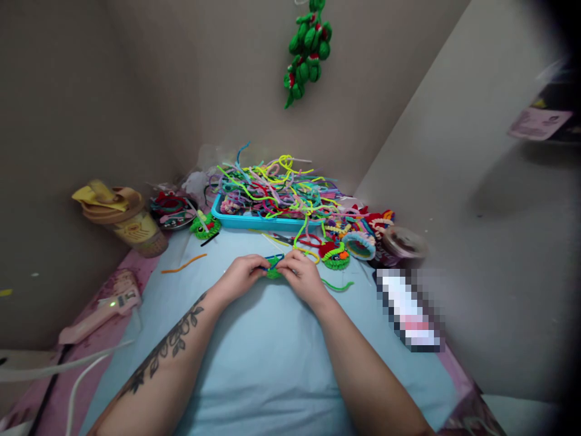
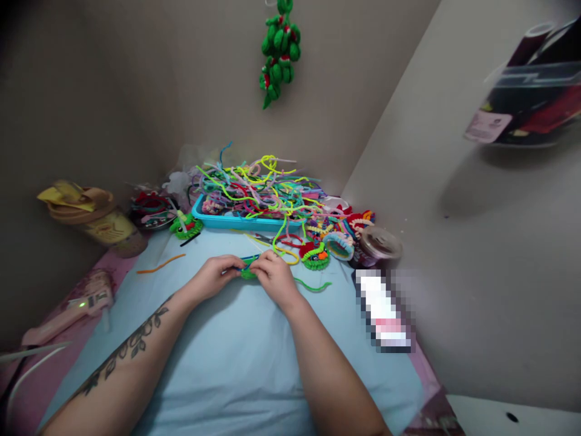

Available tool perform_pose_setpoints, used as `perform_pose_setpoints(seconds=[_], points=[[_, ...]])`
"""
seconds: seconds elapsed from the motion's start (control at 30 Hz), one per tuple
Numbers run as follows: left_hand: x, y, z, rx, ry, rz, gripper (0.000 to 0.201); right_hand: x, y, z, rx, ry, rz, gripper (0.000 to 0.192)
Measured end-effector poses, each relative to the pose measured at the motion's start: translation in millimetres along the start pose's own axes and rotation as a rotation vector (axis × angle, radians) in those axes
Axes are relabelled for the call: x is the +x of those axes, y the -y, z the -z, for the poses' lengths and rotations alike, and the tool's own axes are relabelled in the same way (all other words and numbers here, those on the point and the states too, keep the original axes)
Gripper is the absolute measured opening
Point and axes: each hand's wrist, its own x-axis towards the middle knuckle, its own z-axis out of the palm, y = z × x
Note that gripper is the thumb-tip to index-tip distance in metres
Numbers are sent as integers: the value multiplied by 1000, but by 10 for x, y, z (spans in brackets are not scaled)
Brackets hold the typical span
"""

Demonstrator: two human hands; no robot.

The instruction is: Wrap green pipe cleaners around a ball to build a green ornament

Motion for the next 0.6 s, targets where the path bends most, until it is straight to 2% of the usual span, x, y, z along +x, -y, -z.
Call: perform_pose_setpoints(seconds=[0.1, 0.23, 0.47, 0.53, 0.6], points=[[-2, 8, -2, 34, -5, 0, 14, 3, 29, -2, 5, 2, -25, 12], [-5, -7, -4, 72, -10, -15, 13, 1, 62, -8, 13, 32, -18, 22], [-8, -25, 5, 85, 3, -75, 20, -15, 19, -29, -24, 74, -46, 14], [-6, -39, 10, 77, -34, -87, 20, -15, 12, -31, -14, 108, -60, 13], [-7, -60, 14, 82, -132, -87, 15, -11, 12, -36, 9, 114, -75, 12]])
